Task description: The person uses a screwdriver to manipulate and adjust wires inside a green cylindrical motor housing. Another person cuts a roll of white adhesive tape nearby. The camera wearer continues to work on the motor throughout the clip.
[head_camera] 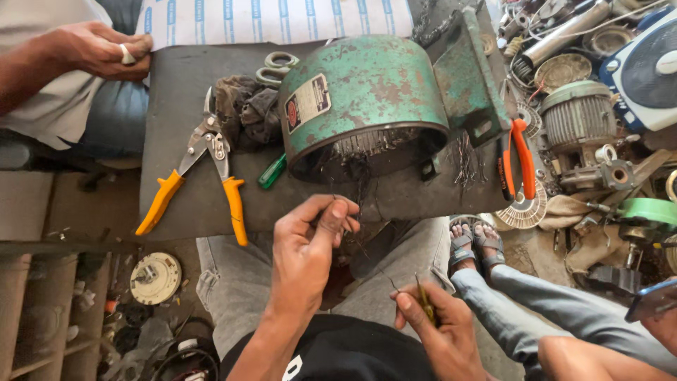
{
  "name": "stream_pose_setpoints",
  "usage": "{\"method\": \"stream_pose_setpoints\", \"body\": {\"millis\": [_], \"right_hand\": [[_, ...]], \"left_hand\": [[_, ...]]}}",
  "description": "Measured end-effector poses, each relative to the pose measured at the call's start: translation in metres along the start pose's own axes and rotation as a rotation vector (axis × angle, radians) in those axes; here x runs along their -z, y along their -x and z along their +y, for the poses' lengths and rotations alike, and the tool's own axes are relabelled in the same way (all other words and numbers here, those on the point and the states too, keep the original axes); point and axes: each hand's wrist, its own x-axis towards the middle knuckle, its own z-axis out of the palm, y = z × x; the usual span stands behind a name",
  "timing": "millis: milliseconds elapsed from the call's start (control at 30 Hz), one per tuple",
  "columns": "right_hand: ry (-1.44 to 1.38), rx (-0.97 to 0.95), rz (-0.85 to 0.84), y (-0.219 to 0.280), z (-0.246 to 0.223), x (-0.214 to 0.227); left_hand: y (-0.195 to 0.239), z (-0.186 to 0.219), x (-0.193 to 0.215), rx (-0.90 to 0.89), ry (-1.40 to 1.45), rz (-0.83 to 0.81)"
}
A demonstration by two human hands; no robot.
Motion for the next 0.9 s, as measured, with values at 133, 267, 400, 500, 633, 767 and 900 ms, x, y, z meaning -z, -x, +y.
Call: {"method": "stream_pose_setpoints", "body": {"millis": [133,267,400,500,633,767,900], "right_hand": [[0.094,0.172,0.028,0.011,0.018,0.012],[0.193,0.129,0.124,0.024,0.039,0.024],[0.29,0.324,0.241,0.031,0.055,0.045],[0.397,0.261,0.285,0.028,0.059,0.083],[0.376,0.631,0.265,0.02,0.07,0.1],[0.408,0.501,0.393,0.014,0.057,0.108],[0.44,0.351,0.725,-0.002,0.019,0.113]], "left_hand": [[0.0,0.012,0.0,0.025,0.027,-0.014],[0.003,0.018,0.0,0.044,0.005,-0.026],[0.004,0.017,-0.005,0.094,0.02,-0.113],[-0.001,0.013,-0.008,0.114,0.136,-0.208],[0.005,0.007,-0.008,0.182,0.333,-0.24],[0.001,0.004,-0.015,0.164,0.081,-0.274],[-0.006,0.005,-0.019,0.018,-0.083,-0.368]]}}
